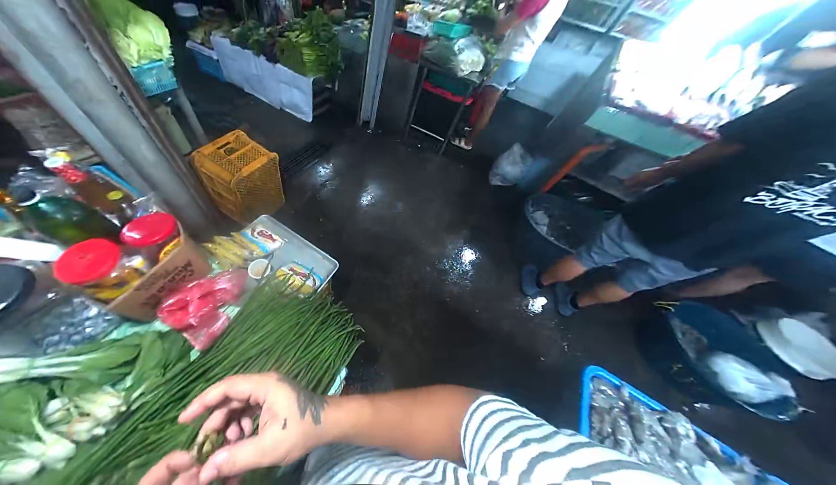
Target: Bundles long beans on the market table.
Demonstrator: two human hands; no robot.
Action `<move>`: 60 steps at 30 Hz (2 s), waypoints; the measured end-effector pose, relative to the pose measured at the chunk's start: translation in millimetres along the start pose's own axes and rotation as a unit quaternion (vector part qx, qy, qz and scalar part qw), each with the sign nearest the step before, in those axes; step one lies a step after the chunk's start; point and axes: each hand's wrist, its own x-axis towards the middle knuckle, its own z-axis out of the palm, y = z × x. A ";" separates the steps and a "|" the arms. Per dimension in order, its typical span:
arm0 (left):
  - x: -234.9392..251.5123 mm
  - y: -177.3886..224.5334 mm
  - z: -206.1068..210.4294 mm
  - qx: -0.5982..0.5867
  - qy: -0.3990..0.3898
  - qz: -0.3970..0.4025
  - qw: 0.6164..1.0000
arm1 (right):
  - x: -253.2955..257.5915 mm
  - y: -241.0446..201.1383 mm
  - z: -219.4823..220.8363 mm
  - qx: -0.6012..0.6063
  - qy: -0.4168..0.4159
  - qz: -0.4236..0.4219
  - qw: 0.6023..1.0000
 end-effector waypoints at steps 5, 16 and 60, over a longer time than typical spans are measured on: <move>-1.9 21.0 16.1 0.000 0.064 -0.013 0.998 | -3.1 -16.0 4.8 0.063 -0.010 0.070 0.996; -17.2 30.8 -12.7 -0.067 0.085 -0.107 0.988 | 45.5 -11.8 10.4 -0.132 -0.251 -0.036 0.958; -17.3 -73.6 -230.0 0.245 0.381 -0.384 0.805 | 81.0 183.4 -50.2 -0.594 -0.139 0.132 0.781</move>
